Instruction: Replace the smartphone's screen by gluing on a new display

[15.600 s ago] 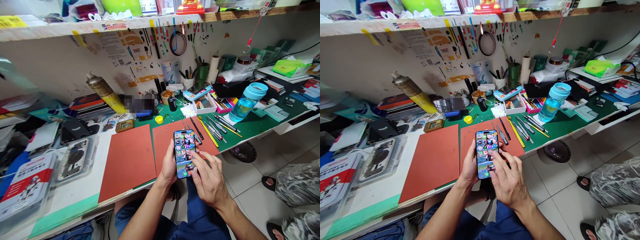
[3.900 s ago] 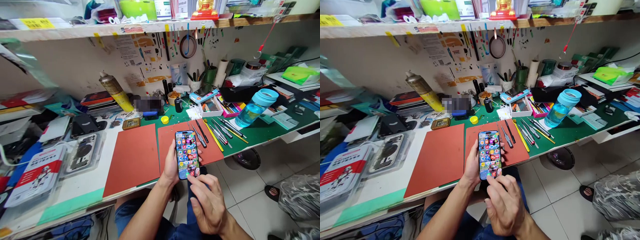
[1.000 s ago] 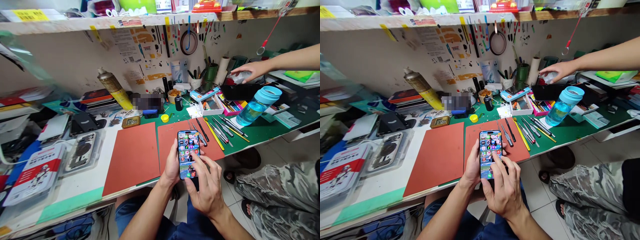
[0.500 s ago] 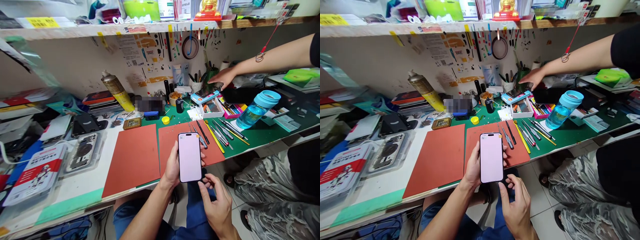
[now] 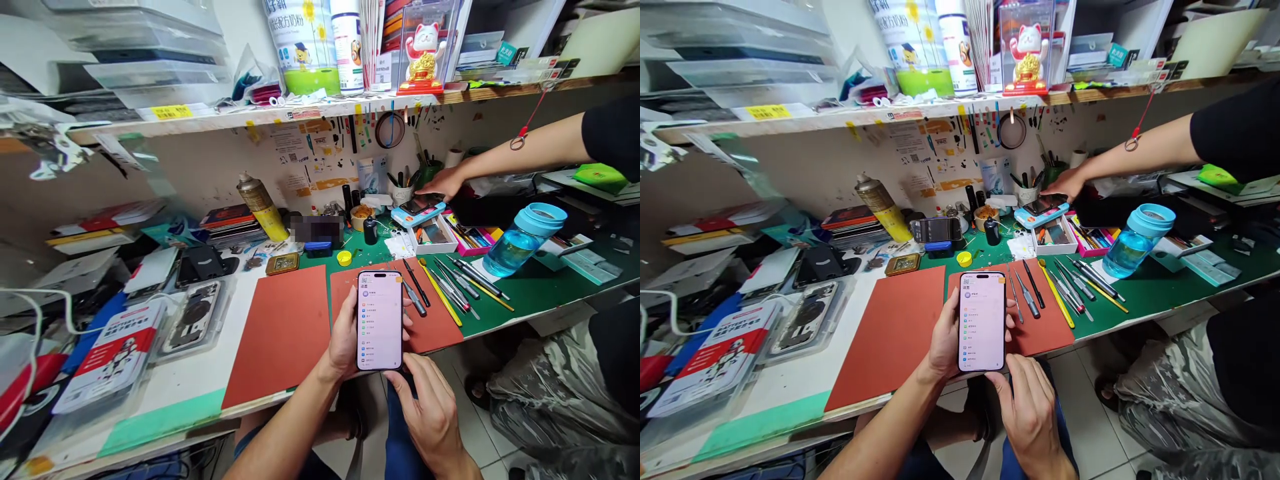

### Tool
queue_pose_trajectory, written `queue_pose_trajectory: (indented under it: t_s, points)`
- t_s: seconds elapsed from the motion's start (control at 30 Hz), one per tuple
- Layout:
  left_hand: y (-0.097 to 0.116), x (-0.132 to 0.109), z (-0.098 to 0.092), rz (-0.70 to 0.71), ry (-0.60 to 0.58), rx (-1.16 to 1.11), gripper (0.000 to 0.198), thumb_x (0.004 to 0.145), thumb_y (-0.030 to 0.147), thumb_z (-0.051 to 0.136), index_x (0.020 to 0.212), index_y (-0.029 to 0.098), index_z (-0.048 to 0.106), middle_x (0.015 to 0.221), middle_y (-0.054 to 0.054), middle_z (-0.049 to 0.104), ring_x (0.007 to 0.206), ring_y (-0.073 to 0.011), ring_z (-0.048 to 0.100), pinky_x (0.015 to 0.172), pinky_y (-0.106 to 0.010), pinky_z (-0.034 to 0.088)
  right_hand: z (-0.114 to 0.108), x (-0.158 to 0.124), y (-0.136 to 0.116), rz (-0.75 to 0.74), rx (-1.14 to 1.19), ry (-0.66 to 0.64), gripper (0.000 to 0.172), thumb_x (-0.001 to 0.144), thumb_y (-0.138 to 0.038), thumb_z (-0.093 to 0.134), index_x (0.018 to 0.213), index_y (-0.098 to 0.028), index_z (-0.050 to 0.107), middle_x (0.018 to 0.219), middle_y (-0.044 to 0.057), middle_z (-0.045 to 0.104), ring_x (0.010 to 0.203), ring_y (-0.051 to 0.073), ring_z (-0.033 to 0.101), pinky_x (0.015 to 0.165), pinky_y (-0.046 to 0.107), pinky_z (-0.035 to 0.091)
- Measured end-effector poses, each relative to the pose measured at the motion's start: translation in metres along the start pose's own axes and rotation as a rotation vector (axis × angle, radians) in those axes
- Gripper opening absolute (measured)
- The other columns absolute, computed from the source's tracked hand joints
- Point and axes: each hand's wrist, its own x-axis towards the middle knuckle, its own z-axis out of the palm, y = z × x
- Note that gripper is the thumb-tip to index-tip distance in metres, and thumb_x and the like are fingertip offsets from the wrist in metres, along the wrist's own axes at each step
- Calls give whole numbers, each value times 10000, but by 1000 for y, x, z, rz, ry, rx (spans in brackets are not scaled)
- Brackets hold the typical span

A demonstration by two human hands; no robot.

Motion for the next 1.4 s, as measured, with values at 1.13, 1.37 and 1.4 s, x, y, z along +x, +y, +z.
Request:
queue_pose_trajectory:
  t_s: [1.13, 1.37, 1.4]
  points:
    - [3, 1, -7, 77, 100, -55, 812, 1071, 687, 273, 1342, 66, 720, 1124, -216, 796, 827, -274, 783, 774, -377, 623, 1, 11, -5, 133, 104, -100, 199, 1017, -161, 688, 1214, -158, 663, 995, 89, 764, 904, 207, 749, 845, 337, 605]
    - [6, -2, -3, 55, 98, -63, 852, 1062, 700, 251, 1317, 35, 720, 1093, -211, 790, 854, -280, 772, 786, -379, 619, -2, 15, -8, 160, 138, -92, 181, 1017, -159, 686, 1198, -163, 675, 982, 79, 763, 875, 193, 744, 829, 320, 605]
    - [6, -2, -2, 52, 103, -70, 850, 1063, 698, 250, 1318, 36, 718, 1087, -210, 791, 851, -281, 772, 785, -380, 617, -3, 16, -9, 166, 149, -88, 175, 1016, -160, 687, 1191, -165, 680, 978, 78, 764, 871, 190, 745, 825, 314, 606]
